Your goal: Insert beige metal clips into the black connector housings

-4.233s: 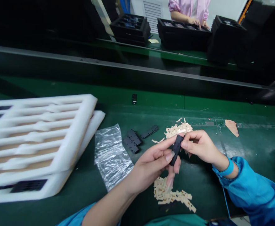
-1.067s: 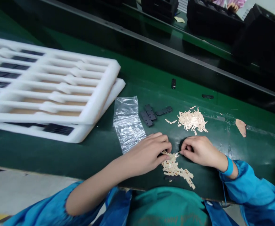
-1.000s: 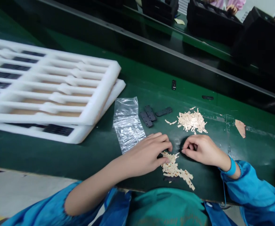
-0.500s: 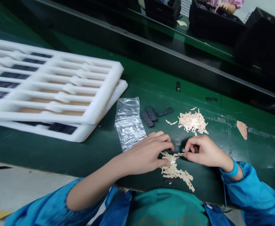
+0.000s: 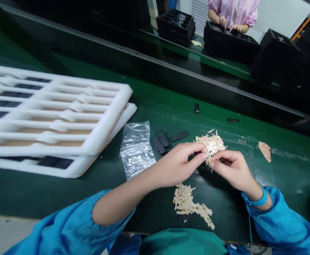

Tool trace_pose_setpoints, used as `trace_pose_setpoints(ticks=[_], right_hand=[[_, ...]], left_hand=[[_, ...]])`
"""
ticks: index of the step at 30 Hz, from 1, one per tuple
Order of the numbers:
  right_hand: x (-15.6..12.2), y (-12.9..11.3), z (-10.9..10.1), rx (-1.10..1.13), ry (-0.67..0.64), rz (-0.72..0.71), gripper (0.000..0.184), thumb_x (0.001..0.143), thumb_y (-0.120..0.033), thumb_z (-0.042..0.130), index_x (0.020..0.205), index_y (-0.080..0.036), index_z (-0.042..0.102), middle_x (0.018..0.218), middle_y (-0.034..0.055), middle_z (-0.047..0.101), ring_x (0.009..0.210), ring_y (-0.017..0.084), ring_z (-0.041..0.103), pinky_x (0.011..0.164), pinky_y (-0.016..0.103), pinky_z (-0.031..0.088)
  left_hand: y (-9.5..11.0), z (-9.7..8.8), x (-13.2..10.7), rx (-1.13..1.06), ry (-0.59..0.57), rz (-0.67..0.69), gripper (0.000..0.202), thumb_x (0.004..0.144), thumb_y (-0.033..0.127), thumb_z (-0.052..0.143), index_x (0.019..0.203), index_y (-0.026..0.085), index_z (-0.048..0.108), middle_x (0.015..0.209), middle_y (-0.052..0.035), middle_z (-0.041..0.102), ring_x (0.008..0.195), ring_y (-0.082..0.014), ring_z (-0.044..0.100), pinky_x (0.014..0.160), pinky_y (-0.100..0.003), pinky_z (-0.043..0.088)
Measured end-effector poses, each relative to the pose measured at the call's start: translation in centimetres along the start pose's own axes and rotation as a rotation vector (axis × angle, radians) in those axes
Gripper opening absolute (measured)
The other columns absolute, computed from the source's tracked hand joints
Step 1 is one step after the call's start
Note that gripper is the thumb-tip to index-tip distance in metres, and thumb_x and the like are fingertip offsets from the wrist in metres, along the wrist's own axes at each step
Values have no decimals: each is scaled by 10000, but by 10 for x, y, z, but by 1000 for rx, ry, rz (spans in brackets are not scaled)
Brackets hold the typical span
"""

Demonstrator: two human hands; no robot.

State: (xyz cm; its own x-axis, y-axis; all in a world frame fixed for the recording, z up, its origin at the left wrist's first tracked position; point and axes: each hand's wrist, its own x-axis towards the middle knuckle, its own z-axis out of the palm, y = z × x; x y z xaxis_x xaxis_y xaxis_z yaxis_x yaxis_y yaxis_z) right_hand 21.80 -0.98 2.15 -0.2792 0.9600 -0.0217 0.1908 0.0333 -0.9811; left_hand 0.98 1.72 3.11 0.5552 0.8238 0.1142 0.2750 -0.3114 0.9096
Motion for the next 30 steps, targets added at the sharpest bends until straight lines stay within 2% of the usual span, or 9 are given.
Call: trace_pose_setpoints(ticks=[2,4,8,13,17,21,24,27,30], right_hand=[[1,-1,-3,-53,52,-56,97,856,-227,736,775,-183,766,661,16,707,563,129,565,512,238,440],[2,-3,-5,-141,76,-120,117,865,-178,711,760,-182,765,671,15,705,578,128,571,532,241,442],[5,-6,-7,-279,91,-218,143,875,-135,687,769,-185,769,681,6,697,590,126,574,558,248,444],[4,-3,-6,-360,177,-233,153,853,-99,678,761,-189,761,684,-4,703,576,121,568,561,247,440],[4,-3,-4,-376,132,-234,153,854,-101,667,771,-190,760,650,-7,669,569,129,556,561,257,436],[5,-5,-3,-399,94,-217,159,884,-149,654,778,-201,761,665,12,674,580,149,568,567,277,447],[5,-4,-4,-408,79,-196,160,888,-166,642,791,-215,759,705,26,702,602,163,589,589,293,465],[5,-2,-6,-418,59,-192,156,870,-149,637,780,-220,743,717,25,711,620,168,603,622,304,476],[6,-3,-11,-435,20,-186,159,839,-114,635,749,-218,717,696,7,687,626,162,598,662,305,477]], left_hand=[[-3,7,3,-8,151,-41,114,967,265,604,892,197,655,783,20,638,730,-155,589,690,-273,470],[-7,12,3,20,256,-17,44,928,216,642,917,196,680,812,8,670,732,-158,606,683,-274,487],[-10,16,-2,84,206,151,196,993,157,549,914,191,725,876,-28,737,799,-174,687,743,-297,536],[-13,18,-9,260,363,266,177,1017,165,579,1043,170,754,1019,-69,799,918,-209,758,826,-325,585],[-17,22,-11,348,315,326,242,1021,130,539,1115,174,758,1083,-63,815,961,-222,774,853,-345,600],[-17,23,-10,312,245,256,256,1027,132,509,1084,173,755,1034,-60,811,923,-213,768,826,-340,601],[-18,24,-11,350,244,258,281,1018,122,470,1096,154,738,1032,-89,799,913,-231,756,812,-360,597],[-19,24,-11,401,220,261,306,999,114,438,1091,153,728,1020,-103,789,889,-251,745,781,-378,588],[-22,24,-10,401,176,188,304,1003,133,431,1079,161,724,997,-98,777,883,-262,733,780,-387,571]])
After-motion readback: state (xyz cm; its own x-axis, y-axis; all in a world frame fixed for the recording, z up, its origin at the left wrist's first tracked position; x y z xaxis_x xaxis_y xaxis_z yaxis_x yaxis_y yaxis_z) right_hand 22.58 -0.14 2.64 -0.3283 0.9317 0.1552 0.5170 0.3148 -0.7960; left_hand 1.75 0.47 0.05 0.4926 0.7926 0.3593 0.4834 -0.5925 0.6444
